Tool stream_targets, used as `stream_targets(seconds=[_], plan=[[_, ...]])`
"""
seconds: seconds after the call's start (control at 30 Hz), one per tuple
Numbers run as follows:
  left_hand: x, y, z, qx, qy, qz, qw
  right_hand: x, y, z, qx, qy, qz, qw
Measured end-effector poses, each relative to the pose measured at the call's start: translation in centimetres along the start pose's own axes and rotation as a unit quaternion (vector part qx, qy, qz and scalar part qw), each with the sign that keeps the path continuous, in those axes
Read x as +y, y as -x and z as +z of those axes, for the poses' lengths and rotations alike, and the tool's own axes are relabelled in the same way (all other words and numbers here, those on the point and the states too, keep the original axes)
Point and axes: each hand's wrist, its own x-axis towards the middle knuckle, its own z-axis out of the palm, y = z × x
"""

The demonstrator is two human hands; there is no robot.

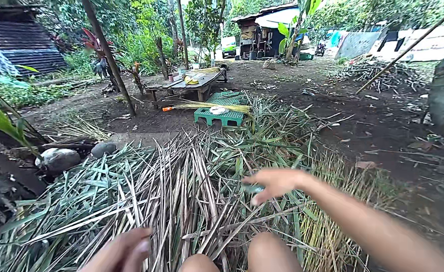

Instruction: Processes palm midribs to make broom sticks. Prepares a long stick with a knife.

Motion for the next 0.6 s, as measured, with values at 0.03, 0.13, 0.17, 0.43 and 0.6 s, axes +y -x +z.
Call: stream_targets(seconds=[0.03, 0.13, 0.17, 0.43, 0.6], plan=[[0.7, -0.9, 1.2, -0.008, -0.026, 0.017, 0.999, -1.4, -0.1, 1.6, -0.002, -0.009, -0.052, 0.999], [2.4, -2.5, 5.2, -0.014, -0.060, 0.046, 0.997, -4.5, 0.4, 6.5, 0.105, -0.276, -0.254, 0.921], [2.8, -2.8, 6.4, -0.017, -0.058, 0.051, 0.997, -5.6, 0.7, 7.9, 0.141, -0.352, -0.294, 0.877], [0.7, -1.6, 7.7, -0.007, -0.167, 0.069, 0.983, -4.0, 4.2, 6.1, 0.502, -0.389, -0.302, 0.711], [-7.3, 1.0, 4.2, -0.012, -0.278, 0.018, 0.960, 1.5, 10.8, -1.3, 0.639, -0.391, -0.295, 0.593]])
